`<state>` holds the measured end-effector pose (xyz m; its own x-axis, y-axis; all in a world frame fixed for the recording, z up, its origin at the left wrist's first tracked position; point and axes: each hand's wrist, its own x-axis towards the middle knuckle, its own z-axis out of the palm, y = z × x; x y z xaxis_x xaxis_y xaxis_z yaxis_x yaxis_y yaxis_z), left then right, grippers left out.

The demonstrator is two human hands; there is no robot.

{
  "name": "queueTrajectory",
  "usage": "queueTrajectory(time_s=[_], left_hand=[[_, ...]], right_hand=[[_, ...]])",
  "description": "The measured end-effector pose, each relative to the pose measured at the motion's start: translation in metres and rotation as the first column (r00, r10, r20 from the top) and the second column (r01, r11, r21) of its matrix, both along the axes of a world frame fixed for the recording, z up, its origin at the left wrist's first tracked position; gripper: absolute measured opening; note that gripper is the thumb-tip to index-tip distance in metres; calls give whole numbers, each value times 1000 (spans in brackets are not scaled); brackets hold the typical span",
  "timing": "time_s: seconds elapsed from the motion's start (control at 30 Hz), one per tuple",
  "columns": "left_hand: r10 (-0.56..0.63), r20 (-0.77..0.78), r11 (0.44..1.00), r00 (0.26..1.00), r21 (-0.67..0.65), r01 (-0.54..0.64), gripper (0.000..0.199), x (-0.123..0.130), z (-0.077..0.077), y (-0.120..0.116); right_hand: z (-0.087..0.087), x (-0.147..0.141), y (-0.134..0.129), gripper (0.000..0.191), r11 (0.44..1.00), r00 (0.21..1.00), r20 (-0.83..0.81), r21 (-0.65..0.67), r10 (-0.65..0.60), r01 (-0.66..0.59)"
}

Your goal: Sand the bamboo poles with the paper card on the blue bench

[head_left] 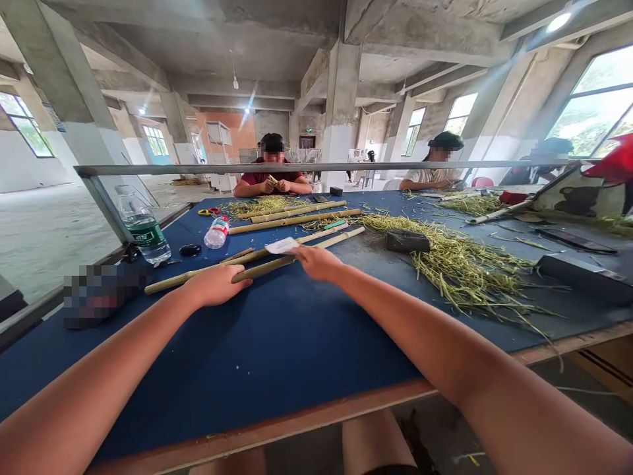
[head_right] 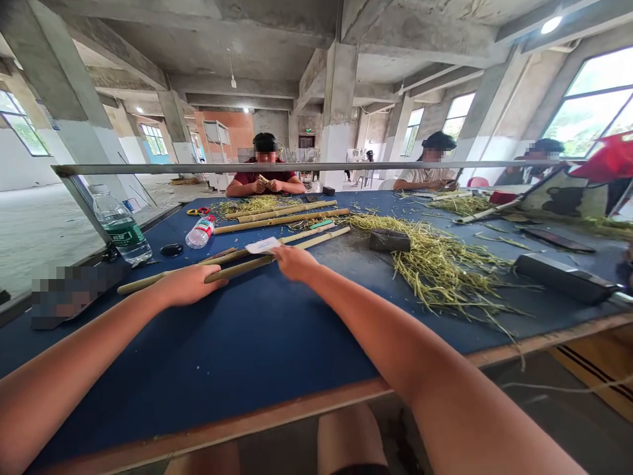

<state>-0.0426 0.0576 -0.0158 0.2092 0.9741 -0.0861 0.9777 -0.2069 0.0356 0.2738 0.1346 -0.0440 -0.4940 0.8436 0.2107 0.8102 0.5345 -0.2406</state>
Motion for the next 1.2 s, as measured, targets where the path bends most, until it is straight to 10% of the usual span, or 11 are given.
queueTrajectory(time_s=[0.17, 0.43, 0.73, 1.2], left_hand=[[25, -22, 1000, 999, -4, -25, 58, 3, 2, -3], [64, -47, 997, 997, 56, -61, 53, 4, 5, -6], [88, -166, 995, 982, 60, -79, 48, -2, 10, -8], [157, -191, 973, 969, 198, -119, 70, -8, -6, 5]], right_hand=[[12, 37, 17, 59, 927, 928, 34, -43, -371, 372], [-12, -32, -24, 60, 986, 985, -60, 12, 164, -164], [10, 34, 12, 56, 917, 920, 12, -66, -393, 393], [1, 28, 14, 56, 945, 945, -39, -43, -326, 324]])
